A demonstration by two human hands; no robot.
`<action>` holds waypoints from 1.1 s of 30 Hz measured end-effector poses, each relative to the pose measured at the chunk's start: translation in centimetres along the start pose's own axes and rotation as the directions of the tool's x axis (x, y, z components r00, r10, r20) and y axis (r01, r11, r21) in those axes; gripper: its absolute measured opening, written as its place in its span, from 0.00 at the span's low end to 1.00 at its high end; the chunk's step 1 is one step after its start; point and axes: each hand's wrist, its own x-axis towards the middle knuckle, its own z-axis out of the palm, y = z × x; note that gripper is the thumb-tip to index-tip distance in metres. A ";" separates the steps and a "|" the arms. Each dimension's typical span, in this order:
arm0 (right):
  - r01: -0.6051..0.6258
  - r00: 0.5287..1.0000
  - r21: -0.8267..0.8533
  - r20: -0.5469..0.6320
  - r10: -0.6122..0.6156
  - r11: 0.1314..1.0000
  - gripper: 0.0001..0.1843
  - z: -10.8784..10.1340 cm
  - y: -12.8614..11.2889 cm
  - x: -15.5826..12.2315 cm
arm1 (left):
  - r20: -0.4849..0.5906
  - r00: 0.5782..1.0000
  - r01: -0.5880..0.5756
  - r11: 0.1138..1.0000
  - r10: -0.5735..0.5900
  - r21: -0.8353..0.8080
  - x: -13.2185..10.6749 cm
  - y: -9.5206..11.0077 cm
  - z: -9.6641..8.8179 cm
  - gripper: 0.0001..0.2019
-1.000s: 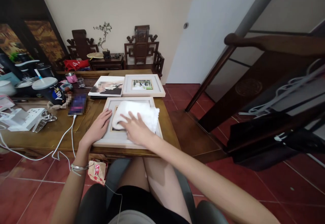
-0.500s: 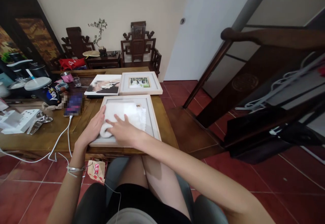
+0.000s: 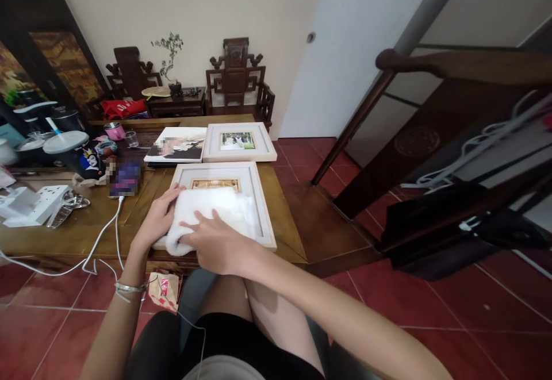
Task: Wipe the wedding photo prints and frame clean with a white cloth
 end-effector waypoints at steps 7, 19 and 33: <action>-0.103 0.993 0.033 -0.050 0.105 0.994 0.28 0.3 1.4 -3.0 | 0.019 0.999 -0.031 0.998 0.030 0.058 0.0 -0.4 0.1 0.23; -0.101 0.995 -0.100 -0.001 0.101 0.990 0.22 -0.9 1.2 -2.5 | -0.001 0.999 -0.040 0.994 0.041 0.104 0.0 -0.9 0.5 0.22; -0.262 0.965 -0.121 -0.031 0.260 0.958 0.24 -0.3 2.9 -8.0 | 0.050 0.998 -0.050 0.986 0.043 0.158 0.2 -1.0 0.4 0.21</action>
